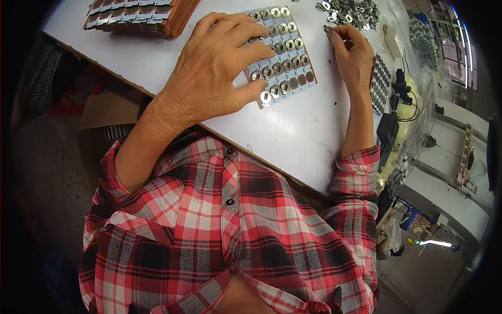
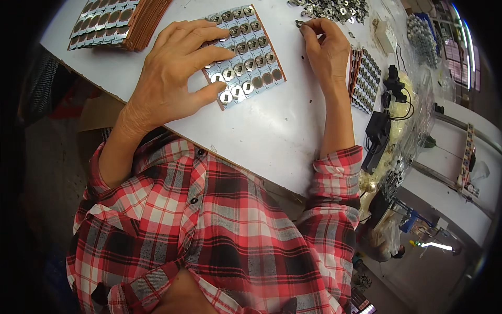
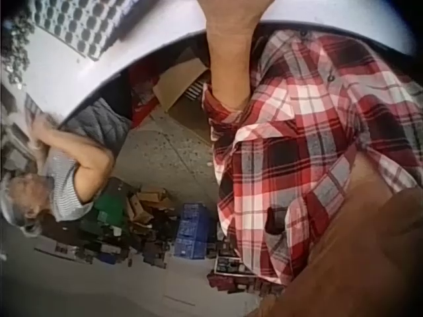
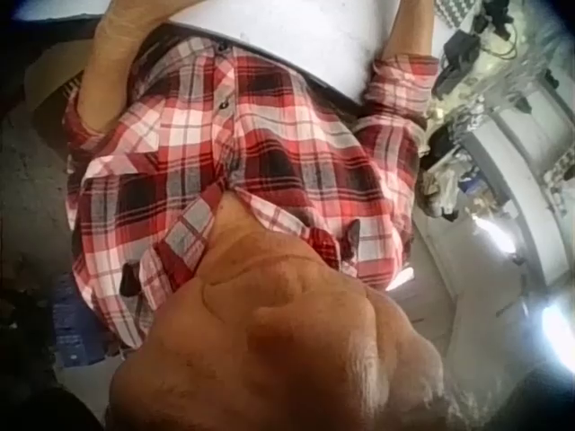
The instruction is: Inserting small round metal components into a grid pattern on a handheld card at a factory workstation.
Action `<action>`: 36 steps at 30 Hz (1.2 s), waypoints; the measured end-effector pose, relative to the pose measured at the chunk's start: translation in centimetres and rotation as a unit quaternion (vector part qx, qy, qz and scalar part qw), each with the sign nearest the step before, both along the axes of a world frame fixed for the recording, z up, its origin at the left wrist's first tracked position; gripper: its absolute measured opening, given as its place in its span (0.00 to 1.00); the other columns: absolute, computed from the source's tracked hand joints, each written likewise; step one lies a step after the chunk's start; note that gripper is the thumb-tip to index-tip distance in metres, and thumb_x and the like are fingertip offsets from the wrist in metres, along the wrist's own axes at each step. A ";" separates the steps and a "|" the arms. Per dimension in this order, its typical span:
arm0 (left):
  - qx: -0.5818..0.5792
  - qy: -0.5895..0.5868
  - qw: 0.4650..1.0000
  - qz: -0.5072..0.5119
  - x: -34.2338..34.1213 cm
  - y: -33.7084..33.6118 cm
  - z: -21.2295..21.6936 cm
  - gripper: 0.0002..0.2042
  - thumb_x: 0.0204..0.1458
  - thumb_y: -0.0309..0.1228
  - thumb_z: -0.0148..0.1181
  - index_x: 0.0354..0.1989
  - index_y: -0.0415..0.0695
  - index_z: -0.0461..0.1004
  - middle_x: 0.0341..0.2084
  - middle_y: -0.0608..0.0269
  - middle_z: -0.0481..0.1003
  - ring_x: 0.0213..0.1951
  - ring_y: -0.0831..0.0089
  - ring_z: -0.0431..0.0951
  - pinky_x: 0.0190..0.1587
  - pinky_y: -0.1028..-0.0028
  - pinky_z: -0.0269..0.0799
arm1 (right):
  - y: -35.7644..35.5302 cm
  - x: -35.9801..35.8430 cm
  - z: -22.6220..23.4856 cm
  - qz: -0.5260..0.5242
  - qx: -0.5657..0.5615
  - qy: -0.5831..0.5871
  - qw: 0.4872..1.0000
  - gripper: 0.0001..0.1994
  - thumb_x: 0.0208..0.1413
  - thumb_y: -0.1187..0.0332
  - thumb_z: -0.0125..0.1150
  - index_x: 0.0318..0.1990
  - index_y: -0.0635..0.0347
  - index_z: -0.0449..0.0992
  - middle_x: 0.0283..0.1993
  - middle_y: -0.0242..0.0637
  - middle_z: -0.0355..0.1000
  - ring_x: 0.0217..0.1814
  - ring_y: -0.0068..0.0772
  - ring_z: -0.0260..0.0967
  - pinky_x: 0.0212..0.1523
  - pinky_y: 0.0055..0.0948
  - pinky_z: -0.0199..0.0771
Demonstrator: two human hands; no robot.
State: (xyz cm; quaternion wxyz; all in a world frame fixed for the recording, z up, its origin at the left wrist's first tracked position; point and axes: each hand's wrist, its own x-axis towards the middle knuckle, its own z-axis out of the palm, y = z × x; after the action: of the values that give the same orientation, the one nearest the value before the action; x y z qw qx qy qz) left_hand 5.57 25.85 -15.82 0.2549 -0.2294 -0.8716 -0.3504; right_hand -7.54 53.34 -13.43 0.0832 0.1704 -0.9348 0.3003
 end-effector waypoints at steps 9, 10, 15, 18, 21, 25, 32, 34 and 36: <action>-0.034 -0.005 0.999 0.003 -1.4 -0.3 -0.8 0.21 0.38 0.28 0.75 0.45 0.45 0.83 0.55 0.59 0.78 0.61 0.58 0.73 0.63 0.58 0.66 | -1.2 6.1 4.3 0.034 -0.213 -0.276 0.937 0.07 0.60 0.72 0.64 0.41 0.66 0.79 0.31 0.32 0.76 0.27 0.21 0.74 0.23 0.22 0.74; 0.004 0.199 0.980 -0.011 -3.9 -0.2 -3.2 0.19 0.41 0.31 0.73 0.44 0.43 0.82 0.53 0.54 0.77 0.60 0.54 0.73 0.62 0.56 0.65 | -1.4 7.1 4.6 0.041 -0.226 -0.298 0.927 0.07 0.59 0.72 0.65 0.41 0.66 0.80 0.32 0.33 0.77 0.26 0.20 0.73 0.22 0.21 0.73; 0.040 0.371 0.927 -0.024 -4.8 0.0 -4.8 0.19 0.44 0.34 0.71 0.44 0.40 0.80 0.51 0.49 0.76 0.58 0.51 0.72 0.60 0.54 0.64 | -1.9 9.5 3.2 0.136 -0.242 -0.365 0.889 0.05 0.65 0.76 0.63 0.45 0.65 0.83 0.33 0.30 0.78 0.28 0.16 0.70 0.26 0.17 0.70; 0.046 0.355 0.933 -0.032 -4.7 0.0 -4.6 0.18 0.44 0.34 0.71 0.44 0.40 0.80 0.51 0.49 0.76 0.58 0.51 0.72 0.60 0.54 0.64 | -2.5 10.2 2.9 0.085 -0.160 -0.303 0.936 0.06 0.66 0.75 0.63 0.46 0.64 0.82 0.32 0.27 0.76 0.28 0.12 0.68 0.25 0.15 0.66; 0.030 0.361 0.932 -0.017 -4.6 -0.1 -4.5 0.18 0.44 0.34 0.71 0.44 0.40 0.80 0.51 0.49 0.76 0.58 0.51 0.72 0.60 0.54 0.64 | -2.9 10.1 3.4 0.076 -0.134 -0.305 0.940 0.06 0.65 0.77 0.62 0.45 0.64 0.83 0.32 0.28 0.78 0.30 0.13 0.68 0.31 0.16 0.69; 0.021 0.346 0.938 -0.016 -4.2 -0.1 -4.2 0.19 0.44 0.34 0.72 0.44 0.40 0.80 0.51 0.49 0.76 0.58 0.51 0.72 0.60 0.55 0.64 | -2.9 10.0 3.5 0.111 -0.103 -0.273 0.950 0.06 0.65 0.78 0.62 0.45 0.65 0.82 0.32 0.28 0.78 0.31 0.13 0.68 0.31 0.17 0.69; 0.006 0.353 0.936 -0.005 -4.3 -0.2 -4.4 0.18 0.45 0.35 0.73 0.44 0.40 0.80 0.50 0.50 0.76 0.58 0.52 0.73 0.60 0.55 0.64 | -3.4 11.2 2.4 0.047 -0.121 -0.233 0.964 0.07 0.63 0.77 0.66 0.47 0.65 0.83 0.31 0.28 0.77 0.27 0.12 0.66 0.25 0.15 0.63; 0.011 0.358 0.934 -0.007 -4.5 -0.1 -4.4 0.18 0.45 0.35 0.73 0.44 0.40 0.80 0.51 0.50 0.76 0.58 0.52 0.73 0.60 0.54 0.64 | -3.0 11.3 1.6 0.057 -0.151 -0.208 0.965 0.07 0.62 0.77 0.67 0.47 0.65 0.83 0.32 0.28 0.77 0.27 0.13 0.67 0.24 0.15 0.63; 0.014 0.363 0.932 -0.010 -4.6 -0.1 -4.5 0.18 0.45 0.35 0.73 0.43 0.40 0.80 0.51 0.50 0.76 0.58 0.52 0.73 0.60 0.54 0.64 | -2.7 11.0 1.2 0.092 -0.160 -0.179 0.966 0.07 0.61 0.79 0.67 0.46 0.65 0.84 0.34 0.28 0.76 0.29 0.13 0.67 0.27 0.15 0.64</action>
State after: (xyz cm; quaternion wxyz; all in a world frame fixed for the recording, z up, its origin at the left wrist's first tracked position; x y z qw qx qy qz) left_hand 0.96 25.73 -20.28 0.5534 -0.3456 -0.7125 -0.2583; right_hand 3.45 50.61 -12.26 -0.0868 0.1839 -0.8544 0.4782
